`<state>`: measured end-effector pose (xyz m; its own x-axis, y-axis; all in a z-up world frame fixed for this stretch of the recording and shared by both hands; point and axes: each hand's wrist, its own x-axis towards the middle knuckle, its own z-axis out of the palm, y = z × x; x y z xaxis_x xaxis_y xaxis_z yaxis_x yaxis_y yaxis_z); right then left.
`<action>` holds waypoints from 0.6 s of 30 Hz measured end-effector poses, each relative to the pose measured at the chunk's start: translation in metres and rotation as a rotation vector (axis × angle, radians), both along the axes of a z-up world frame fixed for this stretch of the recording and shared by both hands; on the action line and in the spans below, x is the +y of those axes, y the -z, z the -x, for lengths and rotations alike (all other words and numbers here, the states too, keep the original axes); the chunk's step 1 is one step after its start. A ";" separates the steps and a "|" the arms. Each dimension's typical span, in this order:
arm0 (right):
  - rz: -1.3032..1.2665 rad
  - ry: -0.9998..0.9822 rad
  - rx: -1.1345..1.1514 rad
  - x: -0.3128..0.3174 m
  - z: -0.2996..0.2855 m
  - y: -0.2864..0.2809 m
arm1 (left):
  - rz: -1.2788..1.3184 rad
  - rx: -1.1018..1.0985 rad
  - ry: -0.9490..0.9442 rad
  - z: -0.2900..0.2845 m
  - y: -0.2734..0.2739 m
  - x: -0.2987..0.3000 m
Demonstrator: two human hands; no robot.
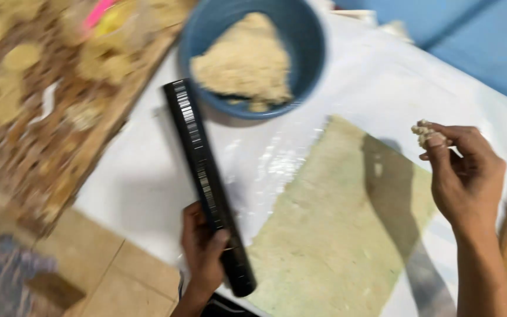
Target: Rolling out dough into a thin sheet and cutting it into small circular pieces using a mold.
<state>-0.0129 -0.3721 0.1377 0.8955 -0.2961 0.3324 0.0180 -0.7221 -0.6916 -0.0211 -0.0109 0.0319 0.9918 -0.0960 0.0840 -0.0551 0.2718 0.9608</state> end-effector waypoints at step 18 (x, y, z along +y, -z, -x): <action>0.142 0.215 0.102 -0.071 0.095 0.064 | -0.129 0.068 0.203 0.007 -0.025 -0.037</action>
<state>-0.1075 -0.4429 0.0735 0.8482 -0.4393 0.2958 -0.2102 -0.7919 -0.5733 -0.0283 -0.0482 0.0568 0.9540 -0.2997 -0.0080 0.0540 0.1455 0.9879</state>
